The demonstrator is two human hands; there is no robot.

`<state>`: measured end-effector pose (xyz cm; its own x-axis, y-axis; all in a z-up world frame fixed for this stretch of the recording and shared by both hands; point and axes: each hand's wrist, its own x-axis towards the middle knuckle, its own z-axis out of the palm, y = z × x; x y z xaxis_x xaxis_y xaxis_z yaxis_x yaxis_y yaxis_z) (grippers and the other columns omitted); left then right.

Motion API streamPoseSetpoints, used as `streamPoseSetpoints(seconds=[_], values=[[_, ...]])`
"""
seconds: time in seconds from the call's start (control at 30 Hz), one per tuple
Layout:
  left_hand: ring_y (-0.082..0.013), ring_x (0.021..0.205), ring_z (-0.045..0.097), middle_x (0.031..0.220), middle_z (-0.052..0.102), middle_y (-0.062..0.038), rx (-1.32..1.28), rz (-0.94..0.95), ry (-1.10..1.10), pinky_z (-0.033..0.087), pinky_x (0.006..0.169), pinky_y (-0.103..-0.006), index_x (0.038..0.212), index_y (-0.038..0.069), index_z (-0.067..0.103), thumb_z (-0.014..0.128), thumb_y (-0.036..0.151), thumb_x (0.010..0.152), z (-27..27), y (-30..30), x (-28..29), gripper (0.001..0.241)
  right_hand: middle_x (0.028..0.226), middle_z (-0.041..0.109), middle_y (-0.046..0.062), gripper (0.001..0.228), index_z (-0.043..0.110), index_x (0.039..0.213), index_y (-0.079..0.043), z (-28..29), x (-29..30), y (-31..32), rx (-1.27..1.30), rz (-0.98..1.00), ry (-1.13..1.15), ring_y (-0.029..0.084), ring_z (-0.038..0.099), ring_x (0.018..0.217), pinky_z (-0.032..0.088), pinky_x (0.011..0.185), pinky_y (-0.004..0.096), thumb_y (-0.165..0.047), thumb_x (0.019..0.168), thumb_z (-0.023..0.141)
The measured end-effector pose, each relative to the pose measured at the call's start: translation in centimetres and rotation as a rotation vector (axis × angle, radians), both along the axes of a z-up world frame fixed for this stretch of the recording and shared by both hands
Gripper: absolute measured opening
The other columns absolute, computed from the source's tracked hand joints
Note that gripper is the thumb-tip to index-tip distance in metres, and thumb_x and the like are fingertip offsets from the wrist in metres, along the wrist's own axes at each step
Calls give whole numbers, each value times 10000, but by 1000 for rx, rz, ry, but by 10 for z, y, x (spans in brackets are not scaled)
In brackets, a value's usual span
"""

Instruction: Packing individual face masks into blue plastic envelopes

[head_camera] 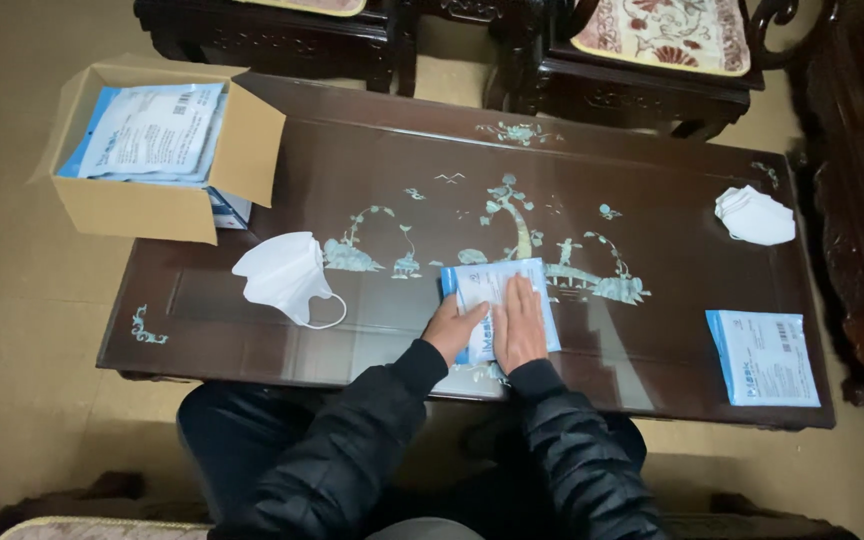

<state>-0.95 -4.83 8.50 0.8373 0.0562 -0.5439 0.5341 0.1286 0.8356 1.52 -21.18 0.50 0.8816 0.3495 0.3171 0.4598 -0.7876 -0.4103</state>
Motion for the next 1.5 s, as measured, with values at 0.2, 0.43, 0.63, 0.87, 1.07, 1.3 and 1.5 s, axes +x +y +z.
streamPoseSetpoints(seconds=[0.2, 0.43, 0.63, 0.87, 1.07, 1.3, 1.5], values=[[-351, 1182, 669, 1151, 740, -149, 192, -7, 4, 542, 979, -464, 1198, 65, 679, 795, 388, 893, -20, -3, 3, 459, 1634, 322, 224, 563, 315, 1598, -18, 6, -3, 1, -17, 8, -27, 385, 271, 1528, 142, 1280, 475, -309, 1119, 361], [-251, 870, 715, 831, 698, -33, 314, 98, 65, 546, 766, -427, 975, 90, 708, 844, 451, 818, -104, -10, 10, 416, 1634, 341, 201, 563, 362, 1584, -50, 0, -3, 0, -60, 2, -56, 356, 285, 1537, 150, 1293, 456, -349, 1106, 377], [-295, 987, 706, 913, 697, -75, 226, 78, 57, 542, 836, -435, 1098, 73, 678, 693, 415, 953, -94, -16, 13, 372, 1652, 319, 192, 554, 359, 1594, -70, -7, -1, -2, -96, 5, -71, 345, 272, 1543, 134, 1296, 456, -353, 1117, 364], [-398, 1300, 581, 1329, 644, -228, 285, -42, 51, 486, 1074, -518, 1308, -8, 600, 608, 453, 989, -83, -13, 13, 561, 1647, 333, 188, 549, 404, 1570, -81, -7, -2, 0, -121, -13, -47, 334, 264, 1551, 136, 1303, 447, -380, 1111, 364], [-402, 1079, 651, 1076, 661, -193, 332, -97, 8, 519, 899, -510, 1157, 4, 594, 615, 503, 974, -95, -3, 13, 532, 1633, 354, 197, 558, 424, 1565, -96, -7, -2, 1, -177, -17, -53, 344, 277, 1547, 146, 1301, 460, -405, 1102, 376], [-382, 1214, 625, 1222, 697, -185, 564, -5, -133, 506, 1077, -502, 1331, 55, 663, 552, 392, 1058, -59, 33, -7, 448, 1594, 402, 231, 634, 504, 1515, -114, -2, -2, 7, -254, -32, -68, 377, 299, 1537, 198, 1282, 519, -548, 1062, 410], [-289, 1050, 691, 1099, 666, -52, 932, 16, -416, 574, 901, -411, 1265, 158, 694, 637, 350, 1024, -77, 83, -25, 314, 1506, 512, 295, 555, 585, 1469, -131, -51, 22, -30, -302, -84, -322, 447, 445, 1458, 351, 1181, 617, -394, 981, 618]])
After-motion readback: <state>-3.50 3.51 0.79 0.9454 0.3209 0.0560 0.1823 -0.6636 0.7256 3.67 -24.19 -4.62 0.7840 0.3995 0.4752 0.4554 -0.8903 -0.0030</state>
